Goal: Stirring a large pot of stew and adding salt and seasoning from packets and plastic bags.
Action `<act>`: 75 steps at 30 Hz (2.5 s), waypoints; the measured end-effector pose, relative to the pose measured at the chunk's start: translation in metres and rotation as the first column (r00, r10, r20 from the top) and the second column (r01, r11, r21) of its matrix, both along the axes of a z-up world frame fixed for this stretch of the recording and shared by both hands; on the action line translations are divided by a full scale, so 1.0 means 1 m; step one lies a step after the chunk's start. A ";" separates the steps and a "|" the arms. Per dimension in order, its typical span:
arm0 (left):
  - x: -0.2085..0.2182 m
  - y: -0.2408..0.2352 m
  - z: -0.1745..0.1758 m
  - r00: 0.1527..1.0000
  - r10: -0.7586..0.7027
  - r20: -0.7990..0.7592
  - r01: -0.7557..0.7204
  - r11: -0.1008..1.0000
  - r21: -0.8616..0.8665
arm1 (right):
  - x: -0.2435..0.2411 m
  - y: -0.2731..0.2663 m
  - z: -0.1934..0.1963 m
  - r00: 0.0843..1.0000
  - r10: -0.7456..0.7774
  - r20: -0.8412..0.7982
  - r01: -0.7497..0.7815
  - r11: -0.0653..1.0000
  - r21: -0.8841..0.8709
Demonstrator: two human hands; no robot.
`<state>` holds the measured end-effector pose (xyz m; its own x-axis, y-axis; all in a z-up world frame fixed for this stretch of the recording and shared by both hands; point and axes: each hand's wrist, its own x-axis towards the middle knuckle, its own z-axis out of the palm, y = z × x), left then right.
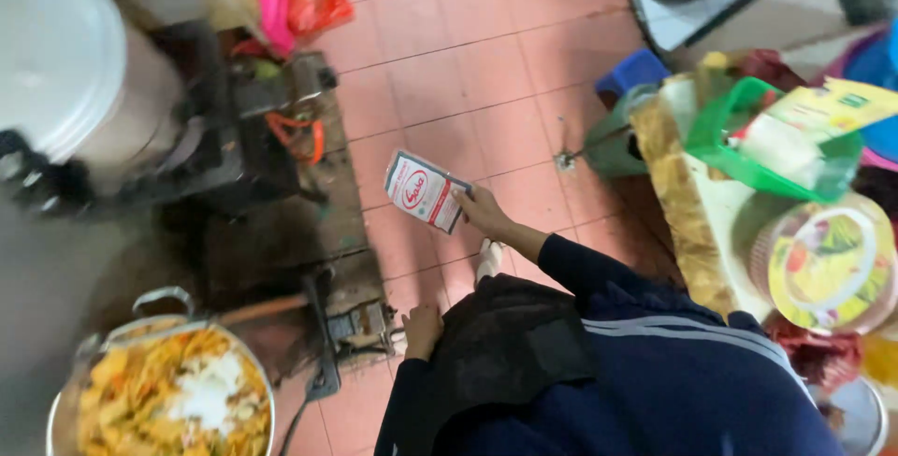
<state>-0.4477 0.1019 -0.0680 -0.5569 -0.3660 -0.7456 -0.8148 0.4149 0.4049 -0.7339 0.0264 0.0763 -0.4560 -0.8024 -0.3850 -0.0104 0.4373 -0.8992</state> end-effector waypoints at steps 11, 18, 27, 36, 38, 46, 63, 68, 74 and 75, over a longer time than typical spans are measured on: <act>-0.229 -0.122 0.032 0.909 -0.074 -0.410 -0.038 0.966 -0.258 | -0.215 0.067 0.022 0.779 -0.509 -0.367 0.553 0.833 0.016; -0.308 -0.266 -0.050 0.927 0.006 -0.375 -0.037 0.996 -0.075 | -0.307 0.022 -0.083 0.503 -0.393 -0.769 0.407 0.893 -0.190; -0.408 -0.511 -0.071 0.932 -0.277 -0.233 0.262 0.961 -0.092 | -0.447 -0.068 -0.117 0.447 -0.589 -0.673 0.870 0.463 0.173; -0.579 -0.558 -0.089 0.897 -0.359 -0.257 0.333 0.933 -0.139 | -0.571 -0.008 -0.242 0.268 -0.662 -0.699 0.949 0.057 0.310; -0.622 -0.531 -0.091 0.894 -0.319 -0.314 0.329 0.944 -0.020 | -0.599 0.014 -0.259 0.198 -0.610 -0.767 0.950 -0.073 0.303; -0.753 -0.447 -0.083 0.752 -0.574 -0.323 0.612 0.791 0.019 | -0.693 0.097 -0.310 0.031 -0.687 -0.726 0.926 -0.254 0.281; -1.077 -0.456 -0.048 0.026 -0.970 -0.241 0.995 0.048 -0.087 | -0.652 -0.022 -0.038 -0.182 -0.640 -0.747 0.982 -0.155 -0.106; -1.151 -0.402 -0.014 -0.147 -0.953 -0.265 0.967 -0.082 -0.243 | -0.578 -0.010 0.139 -0.471 -0.140 -0.871 0.870 -0.240 -0.432; -1.162 -0.277 0.035 -0.339 -0.829 -0.445 0.922 -0.199 -0.333 | -0.448 0.112 0.173 -0.490 0.101 -0.866 0.617 -0.661 -0.426; -1.148 -0.256 0.050 -0.339 -0.834 -0.434 0.921 -0.202 -0.332 | -0.434 0.125 0.168 -0.491 0.090 -0.866 0.617 -0.666 -0.419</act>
